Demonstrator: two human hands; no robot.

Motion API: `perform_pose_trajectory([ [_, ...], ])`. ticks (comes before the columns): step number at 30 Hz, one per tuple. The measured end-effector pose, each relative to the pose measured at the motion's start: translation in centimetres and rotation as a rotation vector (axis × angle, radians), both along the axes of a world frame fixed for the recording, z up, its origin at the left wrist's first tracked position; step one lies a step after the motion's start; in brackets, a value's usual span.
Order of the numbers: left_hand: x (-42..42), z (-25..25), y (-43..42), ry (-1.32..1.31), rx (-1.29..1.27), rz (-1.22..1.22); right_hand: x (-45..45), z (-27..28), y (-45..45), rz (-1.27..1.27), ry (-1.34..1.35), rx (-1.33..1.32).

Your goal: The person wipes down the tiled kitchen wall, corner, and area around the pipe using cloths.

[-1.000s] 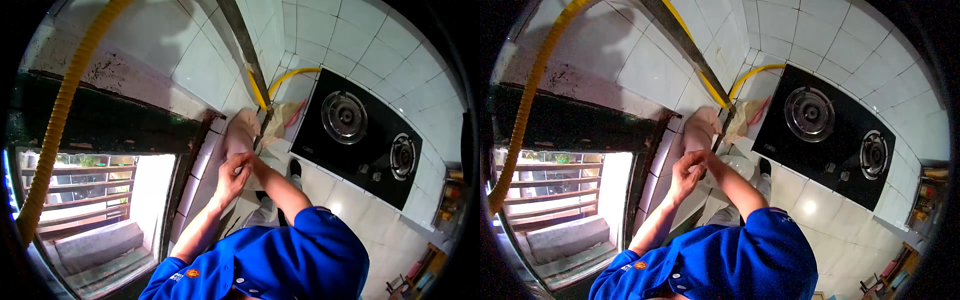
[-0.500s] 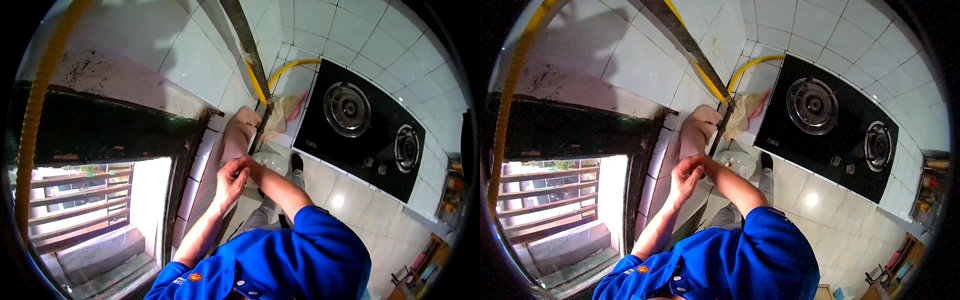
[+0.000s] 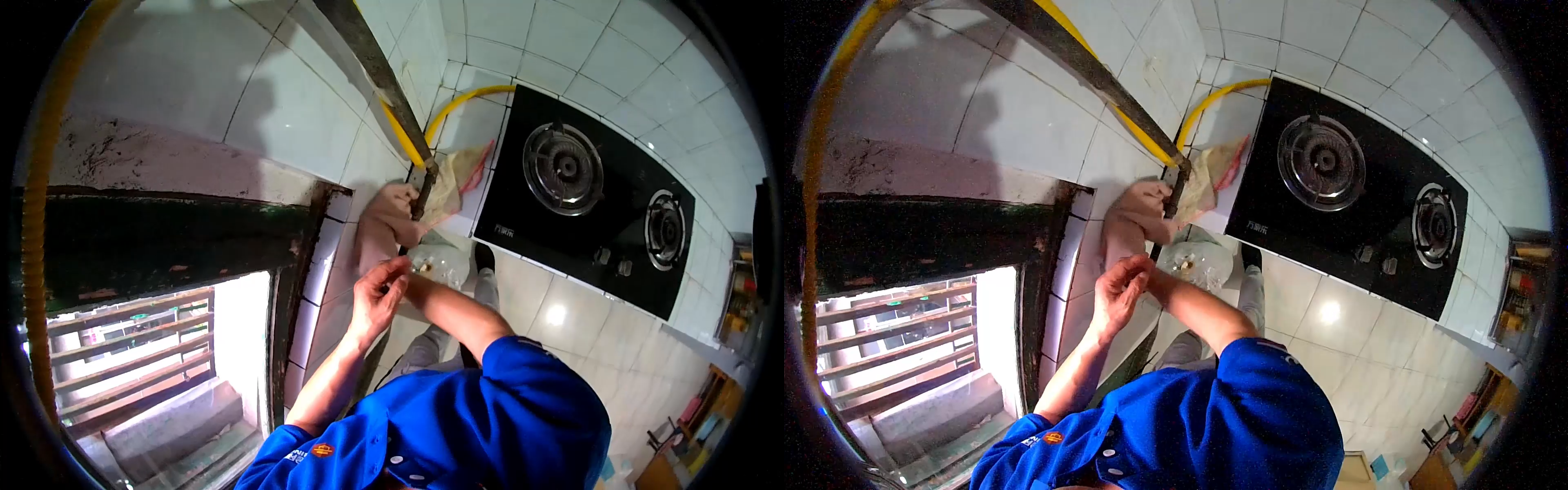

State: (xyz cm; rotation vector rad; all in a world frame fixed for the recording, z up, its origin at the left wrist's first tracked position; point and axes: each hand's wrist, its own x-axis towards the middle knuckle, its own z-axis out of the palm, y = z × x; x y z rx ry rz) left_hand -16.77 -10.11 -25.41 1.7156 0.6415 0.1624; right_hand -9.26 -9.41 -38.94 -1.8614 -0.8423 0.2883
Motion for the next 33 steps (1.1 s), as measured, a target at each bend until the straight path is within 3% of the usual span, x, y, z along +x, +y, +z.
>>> perform_pose_trajectory([
  [7, -0.8, 1.0, -0.1, 0.001, -0.094, 0.035, 12.2, -0.8, 5.8, -0.168, 0.015, -0.078],
  [15, -3.0, 0.4, 0.1, -0.051, -0.121, 0.046, -2.0, -0.2, -0.8, -0.074, 0.014, -0.022],
  [19, -3.2, 1.7, 0.1, -0.172, -0.049, 0.03, 1.8, 0.3, 1.3, -0.119, -0.025, -0.021],
  [24, -4.6, 2.4, -0.2, -0.113, -0.057, -0.033, 8.6, 0.3, 4.8, -0.219, 0.011, -0.083],
  [29, -5.7, 1.5, -0.8, -0.131, -0.185, 0.035, 0.3, -0.4, 0.9, -0.167, 0.019, -0.071],
  [33, -5.8, 1.2, -1.1, -0.171, -0.136, 0.028, -6.1, 0.2, -2.5, -0.078, 0.036, -0.028],
])
